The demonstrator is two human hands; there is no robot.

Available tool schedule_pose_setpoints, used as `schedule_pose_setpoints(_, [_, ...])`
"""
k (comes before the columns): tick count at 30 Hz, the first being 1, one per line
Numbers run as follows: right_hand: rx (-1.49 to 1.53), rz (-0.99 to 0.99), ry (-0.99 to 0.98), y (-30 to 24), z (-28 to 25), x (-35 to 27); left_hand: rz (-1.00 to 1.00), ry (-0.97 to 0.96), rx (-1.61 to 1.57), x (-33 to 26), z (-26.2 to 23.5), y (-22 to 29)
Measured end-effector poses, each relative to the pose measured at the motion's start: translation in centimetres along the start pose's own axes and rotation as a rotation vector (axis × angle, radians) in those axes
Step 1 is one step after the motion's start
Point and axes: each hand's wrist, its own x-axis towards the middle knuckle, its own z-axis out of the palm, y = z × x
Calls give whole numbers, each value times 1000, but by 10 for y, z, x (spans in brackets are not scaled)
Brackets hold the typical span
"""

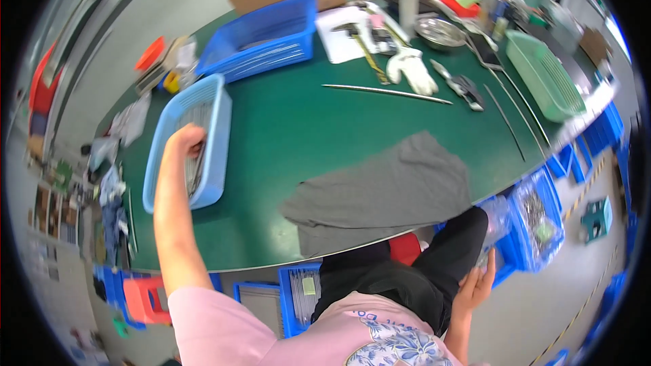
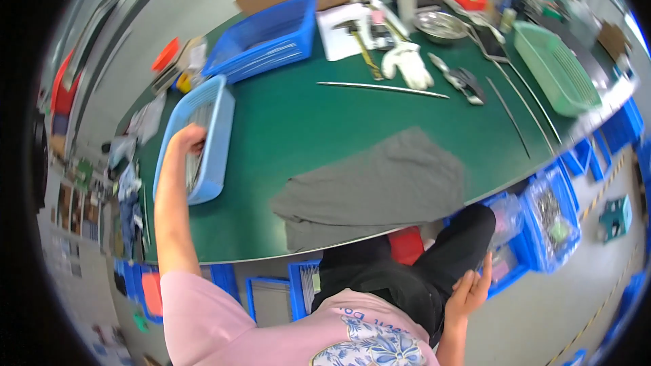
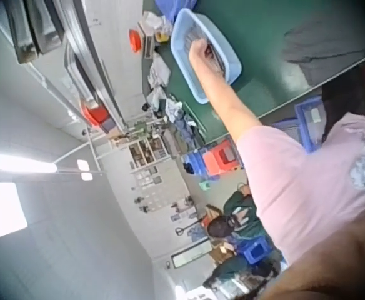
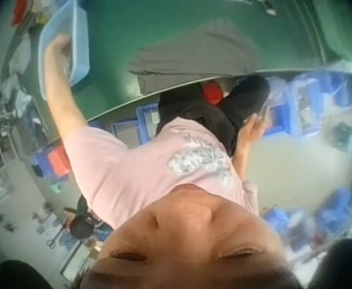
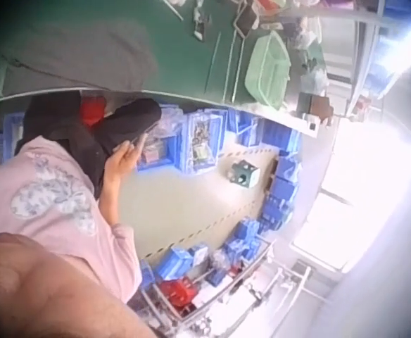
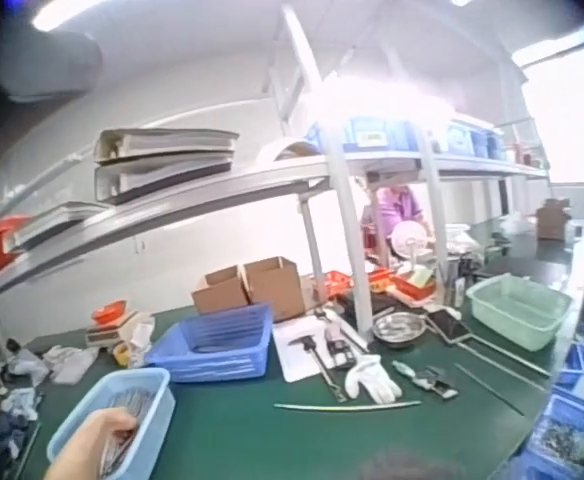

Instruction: Using a hand file to smooth the edges and surfaces of long metal rods at a manufacturing workbench.

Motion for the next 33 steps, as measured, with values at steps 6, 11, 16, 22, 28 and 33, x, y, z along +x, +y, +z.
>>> schedule_pose_setpoints(6, [-16,-23,-45,-14,10,0,14,-17,99,19,-16,-7])
schedule_pose_setpoints(11, [22,-19,-50,-19,16,0,84,194,157,22,-9,-6])
schedule_pose_setpoints(16, [-26,-13,-29,-14,8,-6,104,143,132,26,-6,-6])
schedule_pose_setpoints(22, [-9,-10,-22,-11,8,-6,89,58,101,25,-11,-15])
schedule_pose_setpoints(28, [-33,-75,-6,-11,15,3,412,619,-1,23,-71,-46])
schedule_pose_setpoints(33, [192,88,12,-22,22,11,1004,400,-27,-163,32,80])
